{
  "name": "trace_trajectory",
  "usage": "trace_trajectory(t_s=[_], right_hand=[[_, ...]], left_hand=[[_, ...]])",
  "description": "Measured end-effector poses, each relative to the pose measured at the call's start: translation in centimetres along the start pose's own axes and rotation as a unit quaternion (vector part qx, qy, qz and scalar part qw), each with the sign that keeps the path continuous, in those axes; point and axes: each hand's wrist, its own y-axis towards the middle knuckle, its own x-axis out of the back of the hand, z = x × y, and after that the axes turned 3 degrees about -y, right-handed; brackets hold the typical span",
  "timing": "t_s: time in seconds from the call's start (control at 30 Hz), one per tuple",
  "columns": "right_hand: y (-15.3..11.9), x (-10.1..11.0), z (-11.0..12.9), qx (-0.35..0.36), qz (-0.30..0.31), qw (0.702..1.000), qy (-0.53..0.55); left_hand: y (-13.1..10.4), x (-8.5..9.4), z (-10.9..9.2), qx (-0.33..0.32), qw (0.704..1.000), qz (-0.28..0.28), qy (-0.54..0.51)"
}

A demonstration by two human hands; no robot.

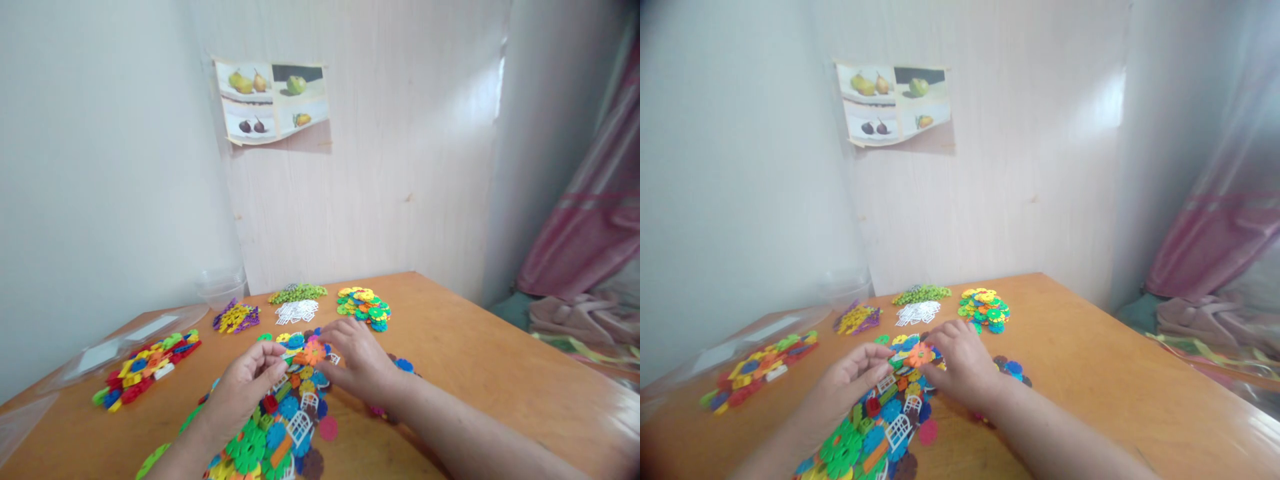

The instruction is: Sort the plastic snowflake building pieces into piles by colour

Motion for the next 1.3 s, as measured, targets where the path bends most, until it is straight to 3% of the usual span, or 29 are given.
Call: trace_trajectory(t_s=[0.1,0.23,0.37,0.53,0.77,0.93,1.13,1.3], right_hand=[[0.4,0.7,-4.6,-0.127,-0.042,0.988,-0.073],[-0.1,1.9,-10.5,-0.317,-0.026,0.933,-0.166],[-0.8,2.1,-13.2,-0.394,0.01,0.899,-0.19],[-1.1,1.2,-14.1,-0.392,0.031,0.898,-0.196],[-1.5,0.6,-15.1,-0.368,0.043,0.906,-0.204],[-1.5,0.5,-14.6,-0.333,0.007,0.923,-0.194],[-0.8,0.3,-12.3,-0.27,-0.015,0.954,-0.133],[-0.6,-0.2,-9.0,-0.214,-0.006,0.972,-0.094]], left_hand=[[0.2,1.0,-0.2,0.001,0.997,-0.071,0.028],[0.8,2.8,0.2,-0.019,0.988,-0.145,0.055],[1.2,4.5,0.8,-0.025,0.974,-0.213,0.077],[1.4,6.0,1.7,-0.032,0.96,-0.263,0.095],[1.6,6.6,2.8,-0.025,0.957,-0.271,0.098],[1.4,6.3,2.7,-0.018,0.965,-0.222,0.136],[1.6,6.1,4.1,0.018,0.975,-0.104,0.195],[1.7,6.6,5.3,-0.006,0.954,-0.09,0.285]])
